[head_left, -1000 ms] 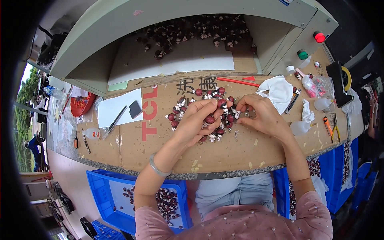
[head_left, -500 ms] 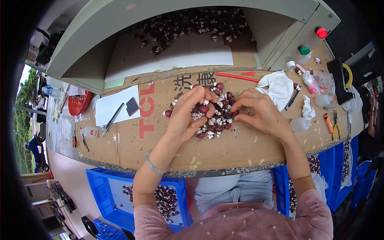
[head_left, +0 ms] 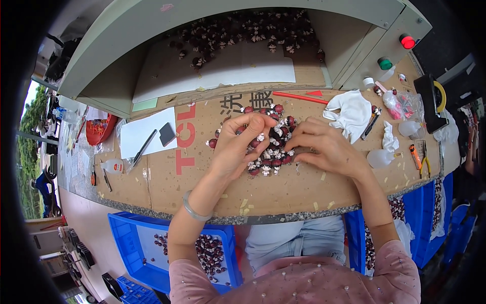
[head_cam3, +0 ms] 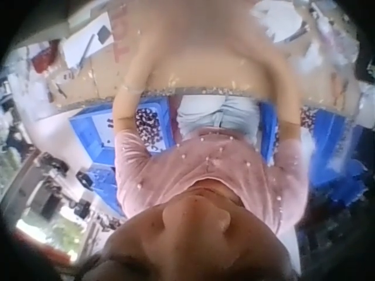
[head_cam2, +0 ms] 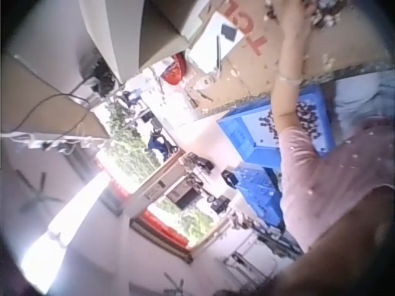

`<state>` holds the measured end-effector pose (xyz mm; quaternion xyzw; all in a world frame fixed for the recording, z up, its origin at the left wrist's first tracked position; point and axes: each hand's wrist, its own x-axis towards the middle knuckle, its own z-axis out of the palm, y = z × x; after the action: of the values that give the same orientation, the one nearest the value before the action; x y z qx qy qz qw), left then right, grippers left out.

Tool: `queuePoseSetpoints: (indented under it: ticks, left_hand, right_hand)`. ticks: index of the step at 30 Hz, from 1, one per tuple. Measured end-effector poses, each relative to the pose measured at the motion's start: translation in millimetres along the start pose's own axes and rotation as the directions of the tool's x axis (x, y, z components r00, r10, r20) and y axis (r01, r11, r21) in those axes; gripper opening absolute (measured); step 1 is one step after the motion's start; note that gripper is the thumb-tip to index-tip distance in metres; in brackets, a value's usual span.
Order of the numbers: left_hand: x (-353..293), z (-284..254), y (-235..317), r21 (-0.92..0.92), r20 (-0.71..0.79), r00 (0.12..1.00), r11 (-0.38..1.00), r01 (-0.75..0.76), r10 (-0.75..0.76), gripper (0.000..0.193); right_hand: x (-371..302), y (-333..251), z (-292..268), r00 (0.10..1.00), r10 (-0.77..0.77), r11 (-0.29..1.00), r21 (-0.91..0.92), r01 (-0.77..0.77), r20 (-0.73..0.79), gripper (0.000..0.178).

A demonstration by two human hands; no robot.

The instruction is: The person assembles small plastic toy components by hand, picking parts from blue bins and joining them to create finished assemblies.

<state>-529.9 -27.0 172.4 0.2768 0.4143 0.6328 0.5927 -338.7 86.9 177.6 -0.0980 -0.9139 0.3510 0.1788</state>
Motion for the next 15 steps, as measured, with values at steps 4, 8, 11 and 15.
queuePoseSetpoints:
  ticks: [4, 8, 11, 15]
  left_hand:
    - [0, -7, -3, -0.054, 0.021, 0.998, 0.997, -0.059, 0.06, 0.032]
    - [0, -5, -2, -0.012, 0.043, 0.996, 0.997, -0.078, 0.078, 0.023]
    - [-4, 10, 5, 0.352, -0.059, 0.998, 0.936, -0.001, 0.023, 0.012]
    - [-4, 13, 2, 0.558, 0.075, 0.98, 0.807, -0.194, 0.183, 0.028]
  right_hand:
    - [0, 3, 6, 0.997, -0.072, 0.995, -0.065, 0.072, 0.004, 0.022]
    - [-1, -4, -11, 0.969, 0.242, 0.967, 0.089, -0.238, -0.041, 0.018]
    - [-5, 6, -5, 0.956, 0.187, 0.931, 0.351, -0.1, -0.225, 0.014]
    - [-4, -3, 0, 0.928, 0.25, 0.792, 0.609, -0.031, -0.278, 0.014]
